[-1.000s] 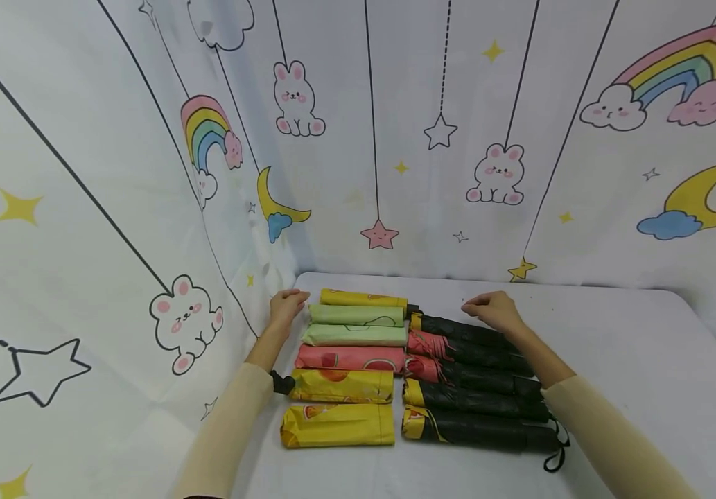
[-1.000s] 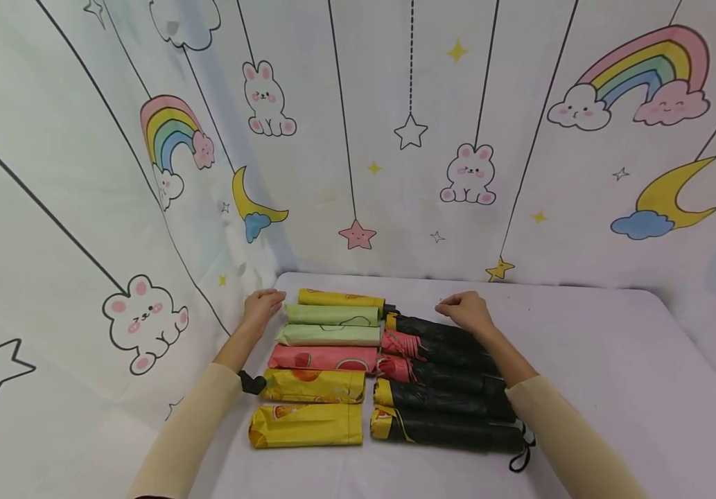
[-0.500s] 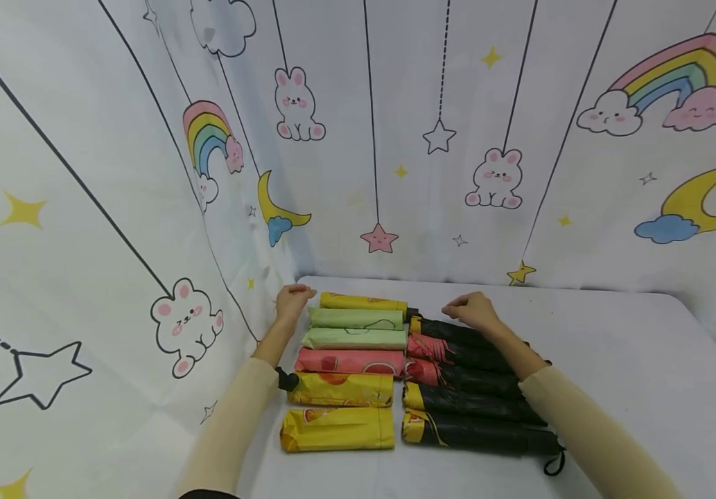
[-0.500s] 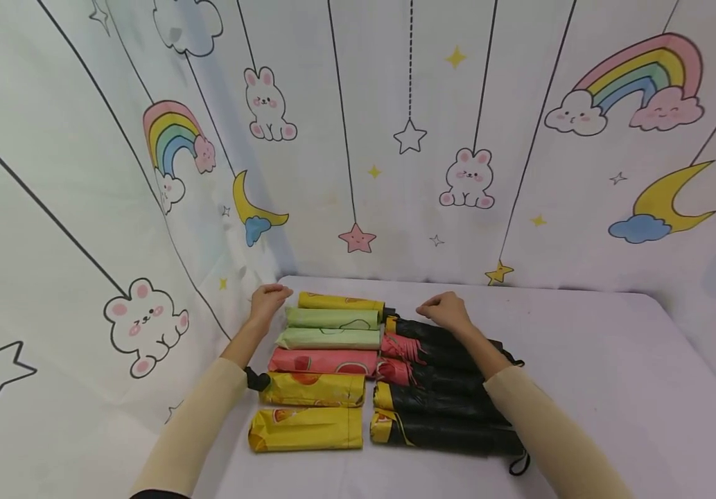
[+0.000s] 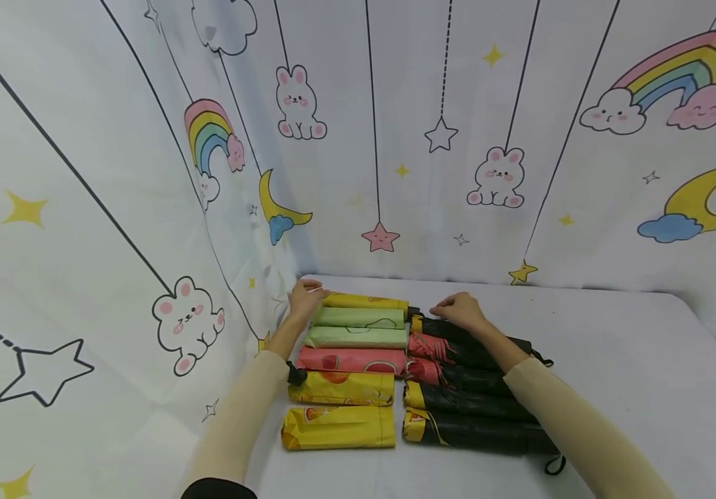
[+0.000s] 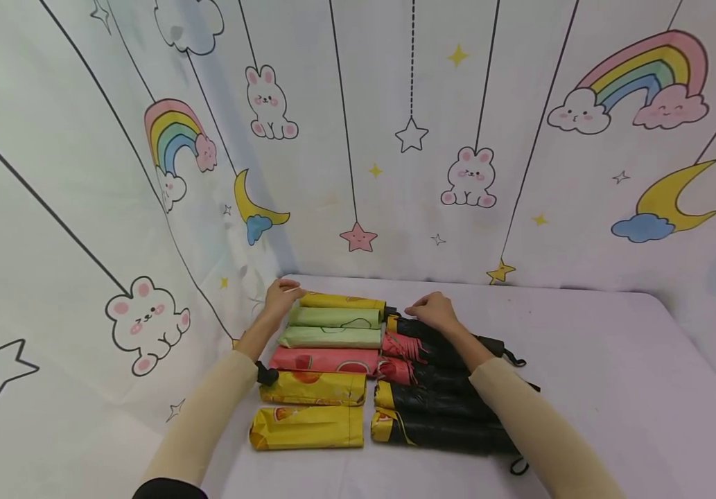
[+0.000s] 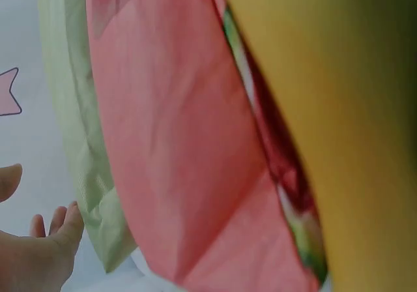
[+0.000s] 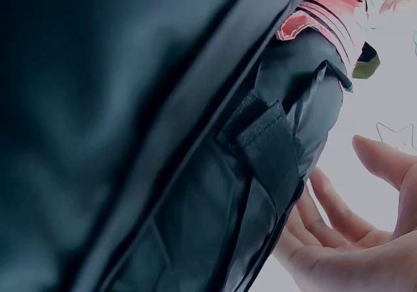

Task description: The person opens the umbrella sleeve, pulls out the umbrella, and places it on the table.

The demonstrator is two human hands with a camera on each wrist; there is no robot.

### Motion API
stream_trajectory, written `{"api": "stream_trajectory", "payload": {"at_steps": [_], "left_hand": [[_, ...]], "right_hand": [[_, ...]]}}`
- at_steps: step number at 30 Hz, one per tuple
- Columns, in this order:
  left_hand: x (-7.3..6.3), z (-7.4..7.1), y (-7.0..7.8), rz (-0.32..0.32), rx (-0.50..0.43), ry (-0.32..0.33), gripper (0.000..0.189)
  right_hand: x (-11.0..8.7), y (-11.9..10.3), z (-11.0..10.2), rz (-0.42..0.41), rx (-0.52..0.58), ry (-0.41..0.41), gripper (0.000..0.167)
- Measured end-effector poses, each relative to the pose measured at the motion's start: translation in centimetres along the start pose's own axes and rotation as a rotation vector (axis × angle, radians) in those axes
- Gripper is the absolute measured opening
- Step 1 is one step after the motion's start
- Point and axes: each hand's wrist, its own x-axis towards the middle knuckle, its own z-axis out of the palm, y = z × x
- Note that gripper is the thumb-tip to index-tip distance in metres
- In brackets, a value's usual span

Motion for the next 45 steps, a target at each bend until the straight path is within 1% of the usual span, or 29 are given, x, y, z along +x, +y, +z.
{"api": "stream_trajectory", "payload": {"at_steps": [7, 10, 14, 19, 22, 25, 29, 31, 35, 36, 41, 45], "left_hand": [[0.3, 0.9, -0.4, -0.013, 0.007, 0.024, 0.049], [0.3, 1.2, -0.6, -0.005, 0.033, 0.034, 0.048], [0.4, 1.4, -0.7, -0.01, 0.068, 0.041, 0.046], [0.5, 1.8, -0.9, -0.037, 0.101, 0.044, 0.048], [0.4, 1.9, -1.0, -0.058, 0.119, 0.041, 0.046], [0.4, 1.9, -1.0, -0.06, 0.107, 0.046, 0.045], [0.3, 1.8, -1.0, -0.053, 0.091, 0.05, 0.048], [0.3, 1.8, -1.1, -0.058, 0.097, 0.05, 0.047], [0.2, 1.8, -1.2, -0.068, 0.107, 0.054, 0.044], [0.2, 1.8, -1.3, -0.068, 0.103, 0.051, 0.044], [0.2, 1.9, -1.4, -0.06, 0.066, 0.032, 0.046], [0.4, 1.8, -1.5, -0.082, 0.048, 0.053, 0.042]], "right_hand": [[0.8, -0.3, 0.9, 0.044, -0.036, -0.035, 0.045], [1.0, -0.5, 1.3, 0.048, -0.046, -0.052, 0.046], [1.2, -0.9, 1.8, 0.062, -0.064, -0.065, 0.046], [1.5, -1.2, 2.4, 0.073, -0.101, -0.087, 0.044], [1.6, -1.6, 2.5, 0.053, -0.118, -0.116, 0.041], [1.7, -2.1, 2.5, 0.018, -0.142, -0.135, 0.038], [2.1, -2.6, 2.8, -0.001, -0.149, -0.138, 0.033], [2.3, -2.6, 3.1, 0.002, -0.142, -0.143, 0.038], [2.7, -2.7, 3.6, -0.011, -0.15, -0.158, 0.055], [2.7, -2.7, 3.7, -0.016, -0.154, -0.156, 0.056], [2.7, -2.9, 3.7, -0.014, -0.173, -0.147, 0.056], [2.7, -3.0, 3.5, 0.008, -0.152, -0.163, 0.053]]}}
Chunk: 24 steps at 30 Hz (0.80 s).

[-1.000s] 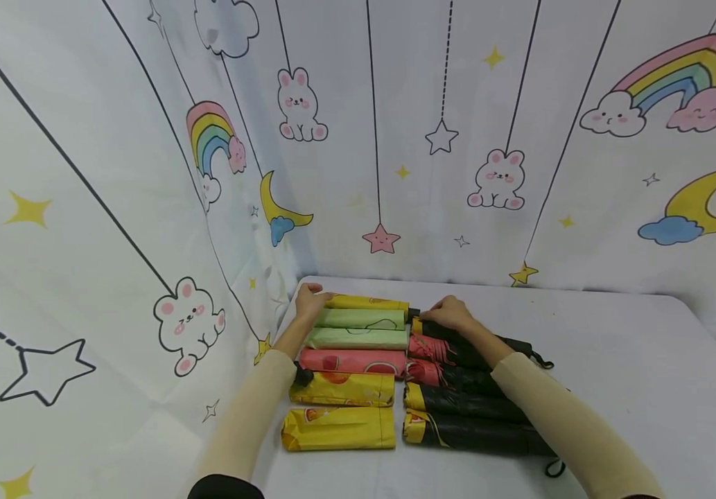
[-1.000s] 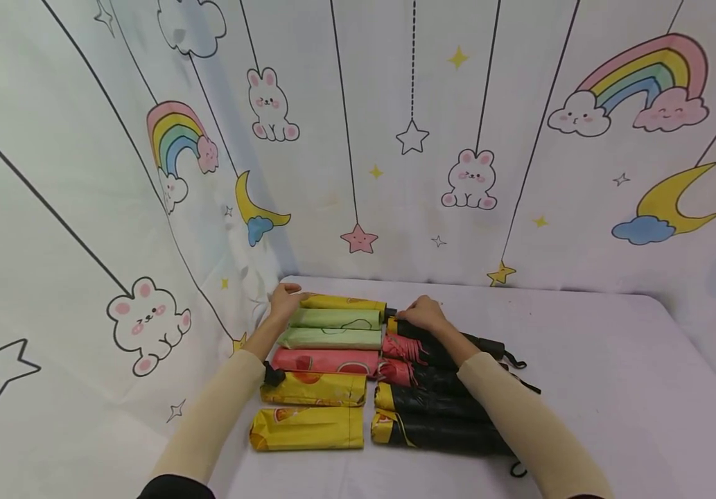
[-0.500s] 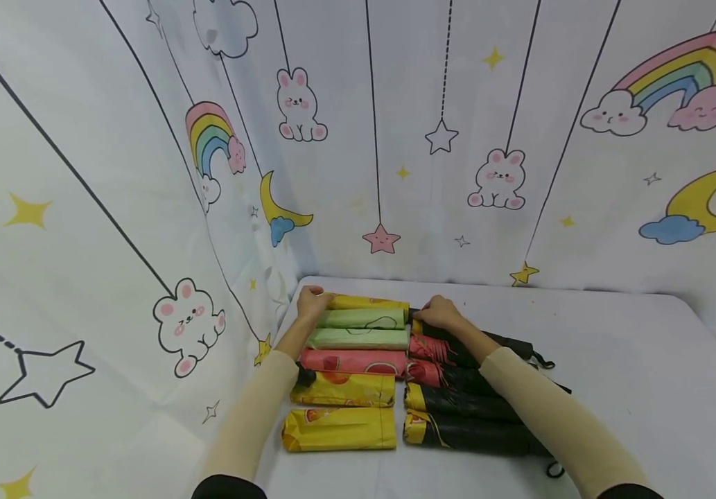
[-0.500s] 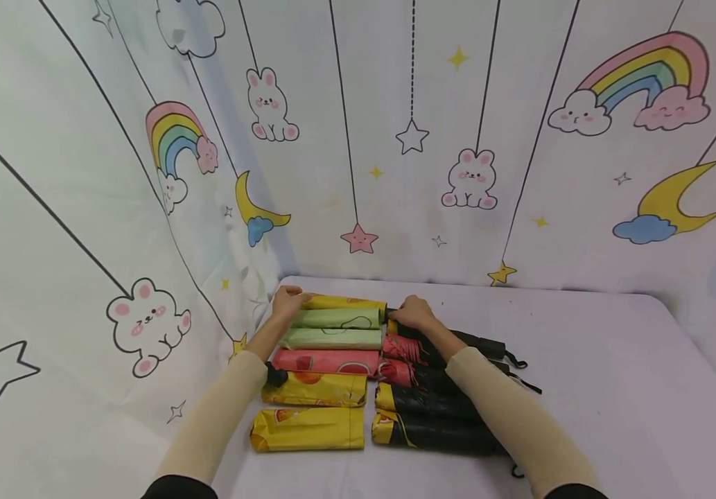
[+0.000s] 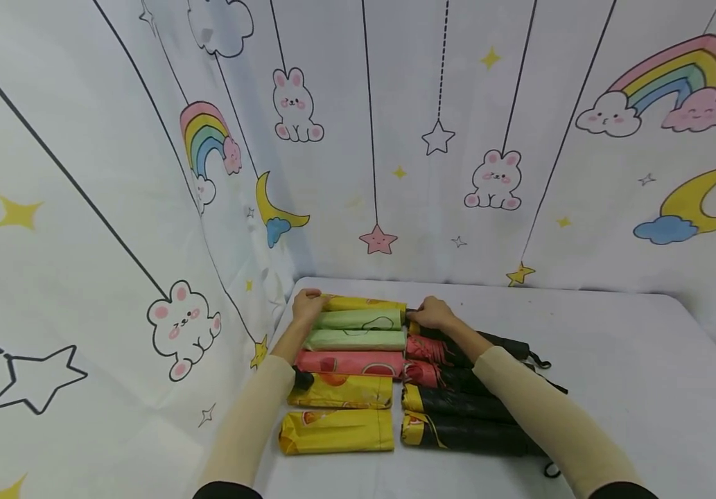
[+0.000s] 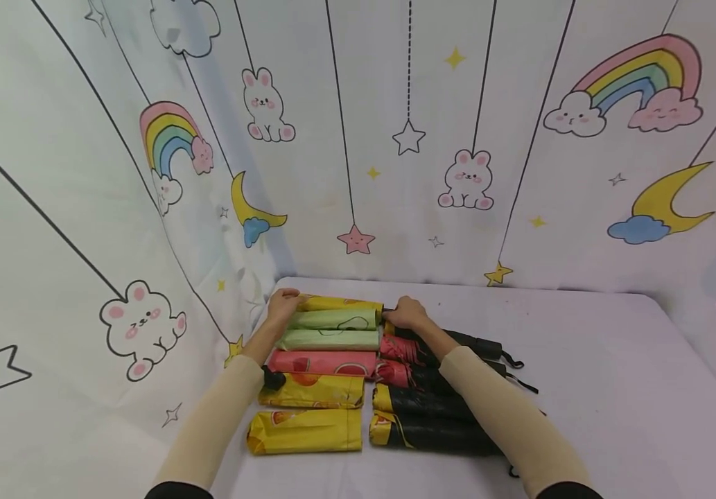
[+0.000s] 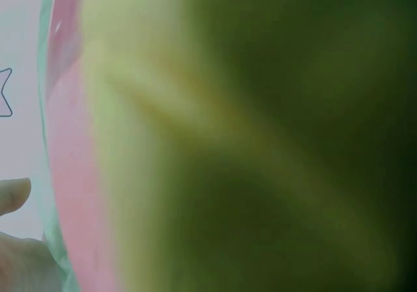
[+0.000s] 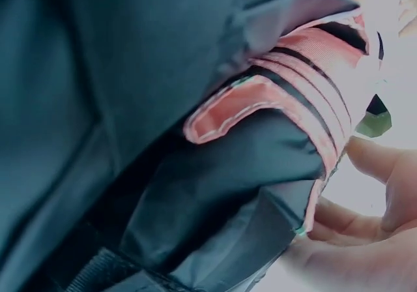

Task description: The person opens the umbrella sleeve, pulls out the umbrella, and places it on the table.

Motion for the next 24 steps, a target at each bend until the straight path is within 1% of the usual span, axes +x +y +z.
{"api": "stream_trajectory", "payload": {"at_steps": [3, 5, 7, 10, 12, 14, 17, 20, 24], "left_hand": [[0.4, -0.3, -0.4, -0.008, -0.007, 0.027, 0.036], [0.8, -0.4, -0.5, -0.012, -0.02, 0.025, 0.036], [0.9, -0.6, -0.7, -0.018, -0.037, 0.028, 0.033], [0.9, -0.8, -1.0, -0.028, -0.027, 0.046, 0.031], [0.9, -0.9, -1.2, -0.029, -0.013, 0.068, 0.028], [1.0, -0.9, -1.4, -0.03, 0.011, 0.08, 0.027], [1.2, -0.9, -1.4, -0.041, 0.008, 0.074, 0.027], [1.2, -0.9, -1.4, -0.056, 0.015, 0.083, 0.028], [1.1, -0.9, -1.3, -0.082, 0.0, 0.12, 0.035]], "right_hand": [[-0.1, -0.2, 0.0, 0.014, 0.047, -0.006, 0.045], [-0.3, -0.4, 0.0, 0.031, 0.086, 0.005, 0.04], [-0.5, -0.4, -0.1, 0.049, 0.131, 0.017, 0.043], [-0.6, -0.3, -0.1, 0.097, 0.215, 0.041, 0.057], [-0.6, -0.3, -0.1, 0.123, 0.286, 0.066, 0.062], [-0.6, -0.2, 0.0, 0.138, 0.355, 0.098, 0.063], [-0.7, -0.3, -0.1, 0.143, 0.452, 0.14, 0.061], [-0.6, -0.3, -0.1, 0.153, 0.545, 0.163, 0.061], [-0.3, -0.5, 0.1, 0.151, 0.657, 0.17, 0.059]]}}
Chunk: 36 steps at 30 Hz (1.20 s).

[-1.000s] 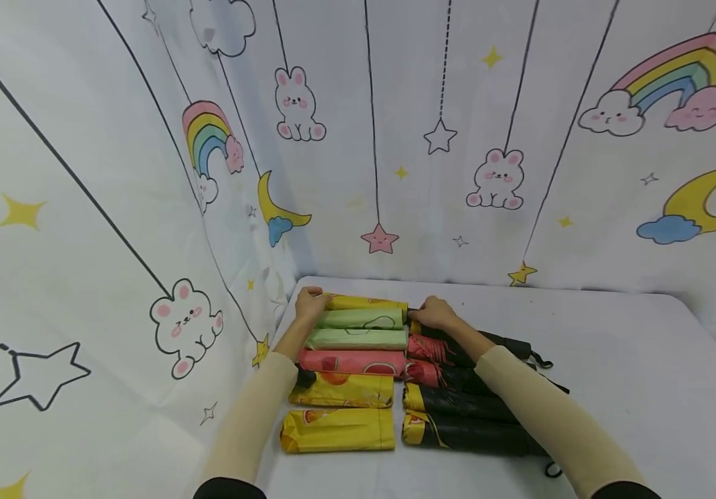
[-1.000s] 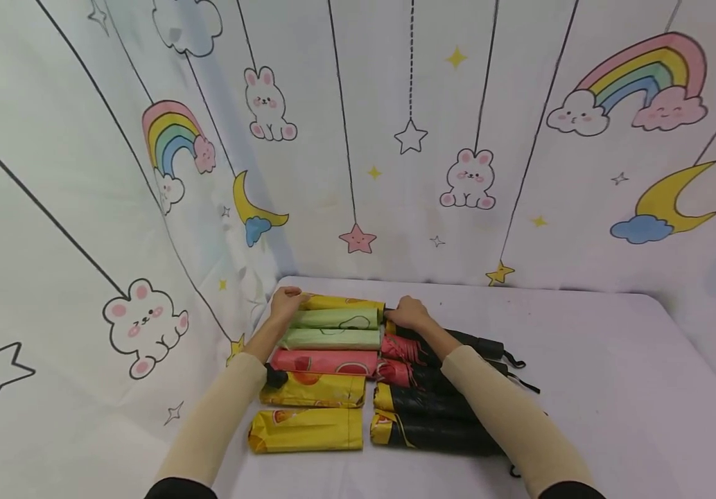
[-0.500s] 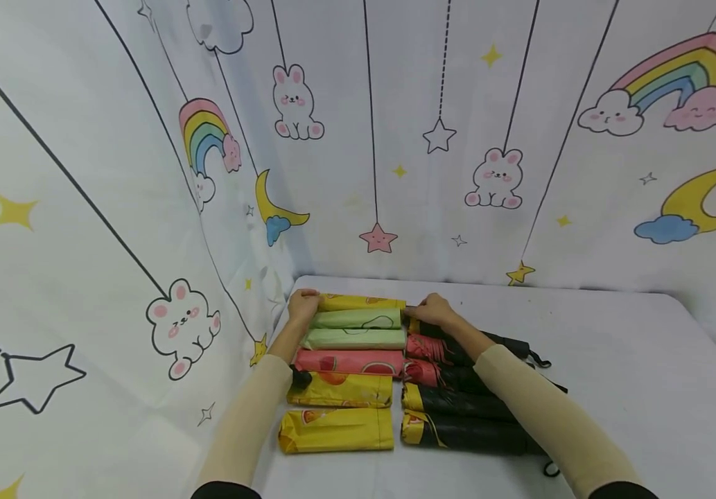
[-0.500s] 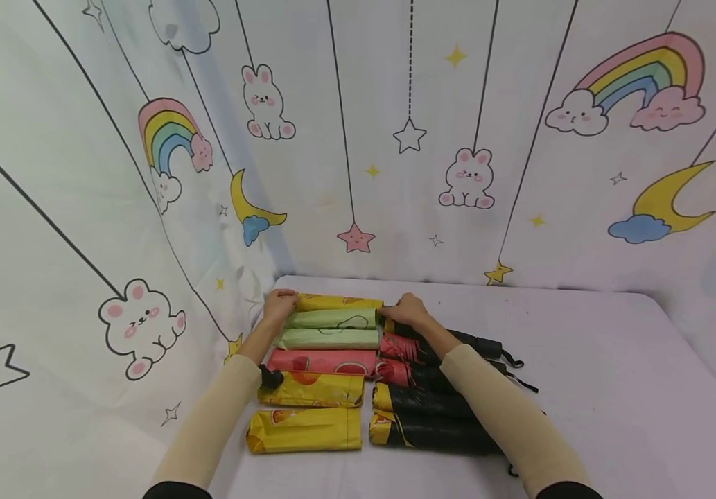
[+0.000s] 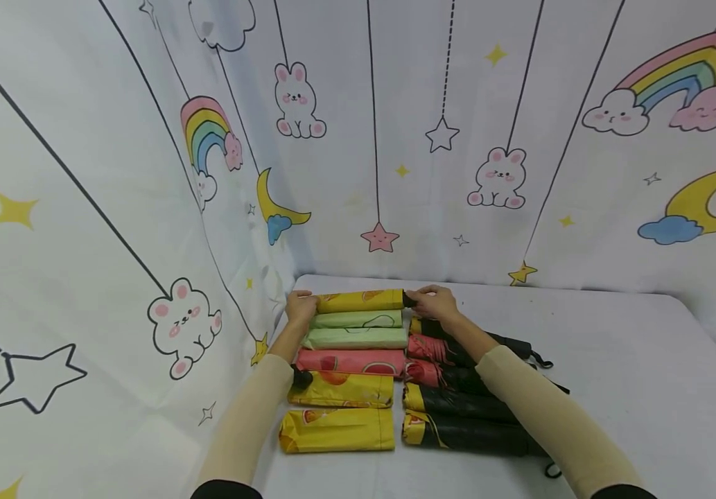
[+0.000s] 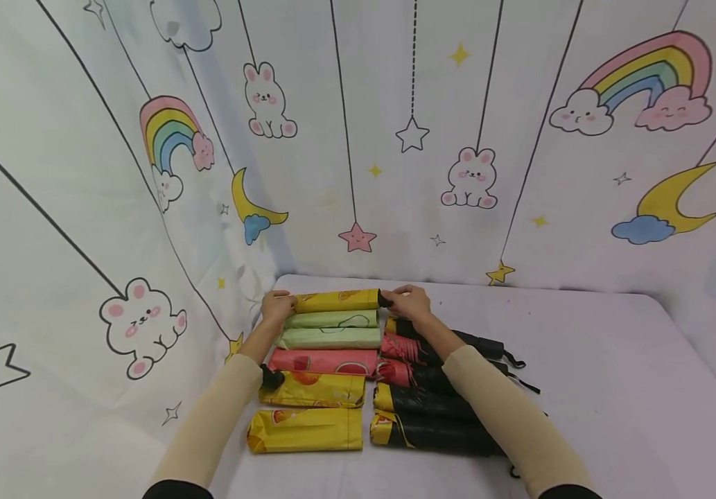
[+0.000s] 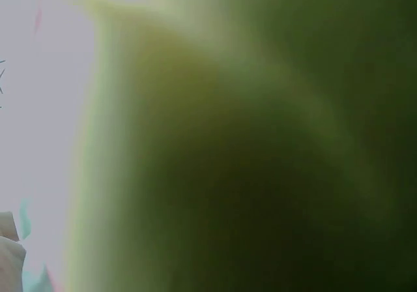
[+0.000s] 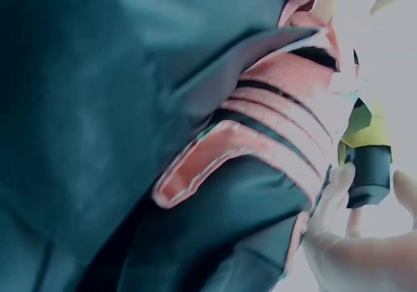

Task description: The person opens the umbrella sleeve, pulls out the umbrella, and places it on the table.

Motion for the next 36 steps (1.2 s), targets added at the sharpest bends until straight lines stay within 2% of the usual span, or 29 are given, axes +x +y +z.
{"api": "stream_trajectory", "payload": {"at_steps": [3, 7, 13, 18, 26, 31, 34, 36], "left_hand": [[-0.1, -0.1, 0.0, -0.019, -0.033, 0.015, 0.041], [-0.2, -0.2, 0.0, -0.037, -0.062, 0.002, 0.045], [-0.3, -0.3, -0.1, -0.049, -0.13, 0.002, 0.042], [-0.3, -0.2, -0.3, -0.05, -0.235, 0.036, 0.038], [-0.7, -0.4, -0.3, -0.046, -0.438, 0.052, 0.028], [-0.9, -0.7, -0.4, -0.025, -0.445, 0.072, 0.031], [-0.9, -0.8, -0.4, -0.021, -0.428, 0.07, 0.033], [-1.0, -0.9, -0.3, -0.035, -0.487, 0.065, 0.028]], "right_hand": [[0.1, -0.1, 0.3, -0.016, 0.069, -0.03, 0.057], [0.1, -0.5, 0.6, -0.027, 0.181, -0.052, 0.054], [-0.2, -1.5, 0.9, -0.007, 0.373, -0.083, 0.049], [-0.7, -2.3, 1.1, 0.003, 0.415, -0.107, 0.046], [-1.3, -2.4, 1.1, 0.027, 0.443, -0.074, 0.042], [-1.3, -2.3, 1.1, 0.044, 0.463, -0.053, 0.041], [-1.3, -2.4, 1.0, 0.036, 0.435, -0.049, 0.041], [-1.4, -2.4, 1.0, 0.036, 0.401, -0.048, 0.039]]}}
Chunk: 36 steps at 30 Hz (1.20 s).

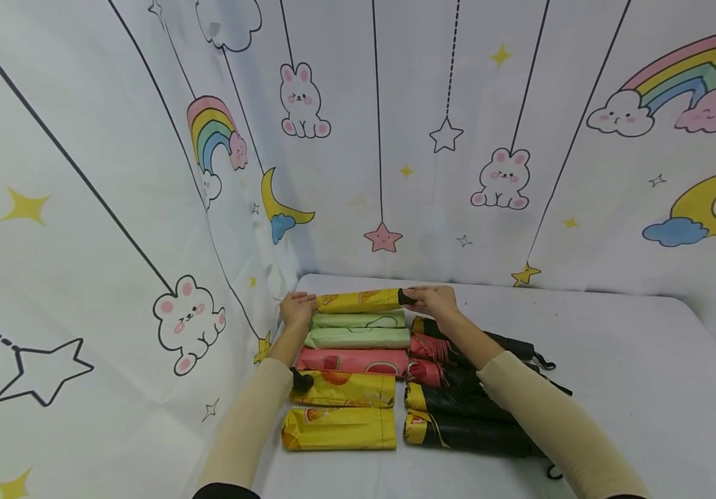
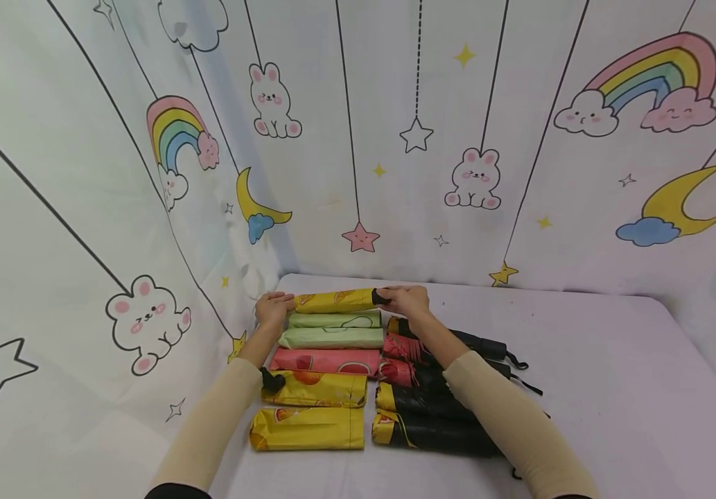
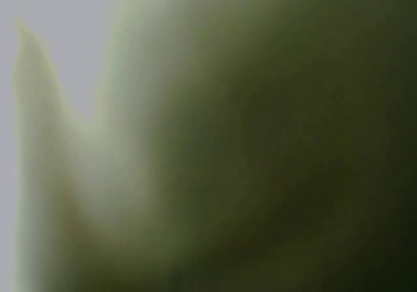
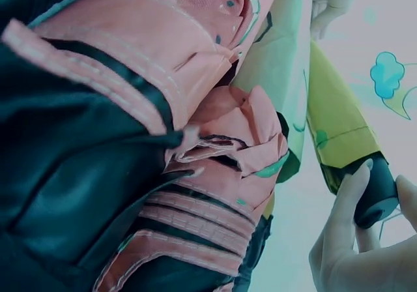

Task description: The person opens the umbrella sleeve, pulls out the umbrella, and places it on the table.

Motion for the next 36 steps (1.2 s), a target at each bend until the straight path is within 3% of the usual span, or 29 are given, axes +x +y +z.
{"api": "stream_trajectory", "payload": {"at_steps": [6, 13, 20, 24, 30, 36], "left_hand": [[0.0, 0.2, 0.1, -0.048, -0.13, 0.003, 0.027], [-0.2, -0.1, 0.2, -0.002, 0.01, -0.011, 0.034], [-0.1, -0.2, 0.2, 0.003, 0.015, 0.024, 0.032], [0.0, -0.3, 0.2, 0.01, 0.071, 0.029, 0.033], [-0.4, -0.2, 0.5, 0.021, 0.064, 0.023, 0.034], [-0.4, 0.0, 0.6, 0.008, 0.049, 0.019, 0.032]], "right_hand": [[-0.2, -0.1, -0.1, 0.003, -0.016, -0.008, 0.039], [-0.6, -0.4, 0.0, 0.016, 0.093, -0.001, 0.045], [-0.6, -0.5, -0.9, 0.014, 0.133, 0.001, 0.047], [-0.5, -0.4, -1.4, 0.016, 0.14, -0.003, 0.046], [-0.6, -0.5, -2.0, 0.009, 0.128, -0.012, 0.05], [-0.6, -0.8, -2.6, 0.002, 0.154, -0.009, 0.042]]}}
